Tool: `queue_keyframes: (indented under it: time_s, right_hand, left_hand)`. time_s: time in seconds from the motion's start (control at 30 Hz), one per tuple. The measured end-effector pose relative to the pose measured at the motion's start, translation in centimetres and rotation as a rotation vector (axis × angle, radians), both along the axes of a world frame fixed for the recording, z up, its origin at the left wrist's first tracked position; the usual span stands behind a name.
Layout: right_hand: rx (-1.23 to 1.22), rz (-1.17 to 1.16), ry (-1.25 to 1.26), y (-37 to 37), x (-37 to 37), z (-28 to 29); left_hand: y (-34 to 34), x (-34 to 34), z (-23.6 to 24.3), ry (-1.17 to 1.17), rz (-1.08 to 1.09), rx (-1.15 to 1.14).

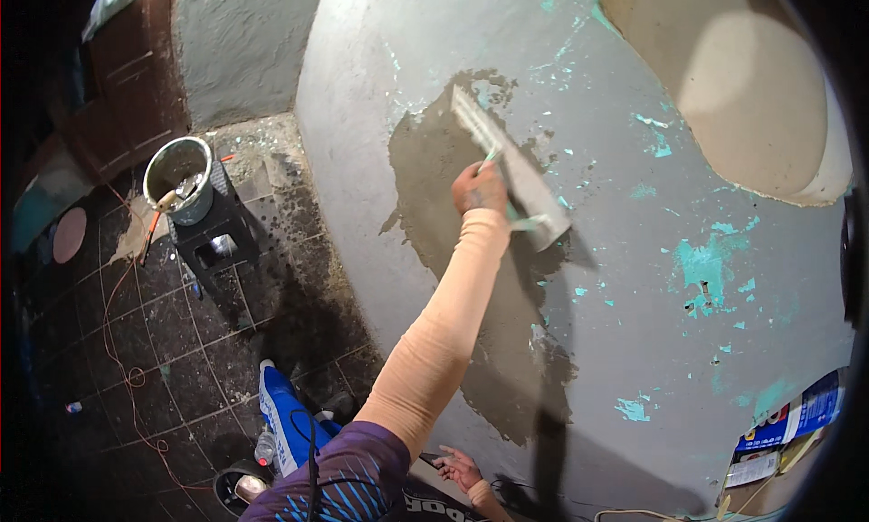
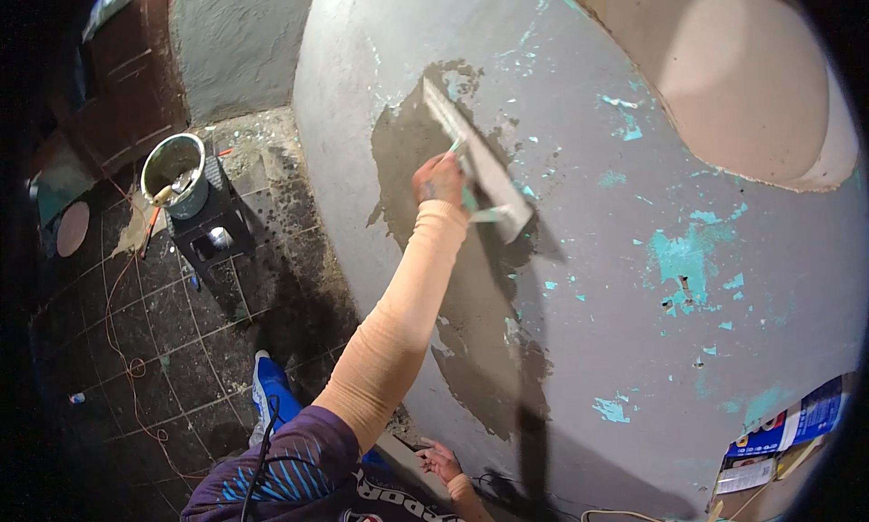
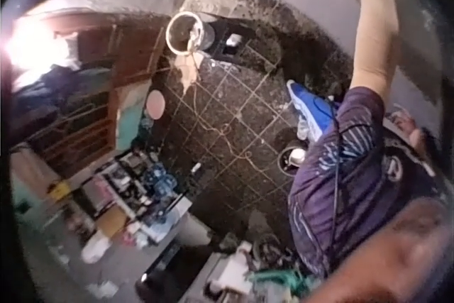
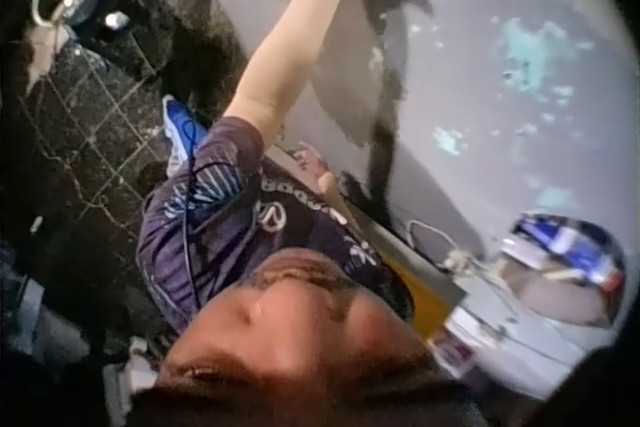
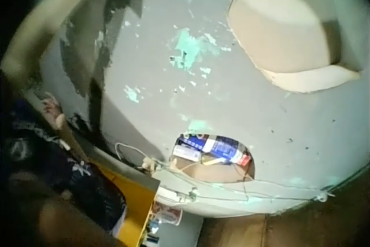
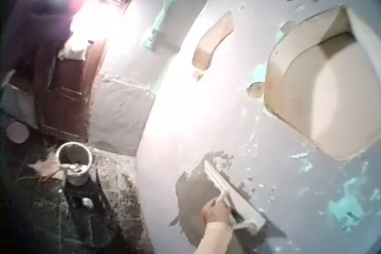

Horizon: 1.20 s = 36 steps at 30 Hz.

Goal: The person is applying and smoothing plaster or cement over a damaged area of a wall using a trowel.

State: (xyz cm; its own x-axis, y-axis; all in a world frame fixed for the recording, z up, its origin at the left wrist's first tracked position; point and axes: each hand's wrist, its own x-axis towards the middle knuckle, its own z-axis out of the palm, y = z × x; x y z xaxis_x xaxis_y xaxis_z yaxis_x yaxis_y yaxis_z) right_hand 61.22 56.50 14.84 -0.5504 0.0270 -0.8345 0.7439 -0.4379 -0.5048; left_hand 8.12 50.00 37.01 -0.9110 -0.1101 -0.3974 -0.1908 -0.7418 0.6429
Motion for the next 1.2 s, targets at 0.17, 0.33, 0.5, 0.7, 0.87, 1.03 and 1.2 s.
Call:
queue_keyframes:
  time_s: [0.17,0.33,0.5,0.7,0.87,1.03,1.2]
  right_hand:
    - [0.041,-0.008,0.03,0.6,-1.6,0.9]
    - [-0.028,-0.012,0.036,0.3,-2.7,1.0]
    - [0.066,0.055,-0.046,-3.1,-6.9,1.5]
    - [0.118,0.206,0.091,-7.7,-15.0,1.3]
    - [0.256,0.33,0.216,-12.0,-25.9,0.6]
    - [0.311,0.173,0.246,-18.0,-36.5,1.5]
    - [0.381,0.284,0.257,-32.7,-48.7,-0.8]
  left_hand:
    - [-5.5,3.6,5.0,0.103,-0.084,0.42]
    - [-11.2,6.3,-2.9,0.101,0.012,0.316]
    - [-17.0,7.8,-16.3,-0.084,-0.006,0.302]
    - [-26.4,9.3,-22.3,-0.144,-0.009,0.32]
    - [-43.9,6.6,-26.1,0.045,0.098,0.229]
    - [-59.4,2.2,-28.0,-0.011,0.248,0.337]
    - [-76.4,-3.9,-32.3,0.054,0.306,0.322]
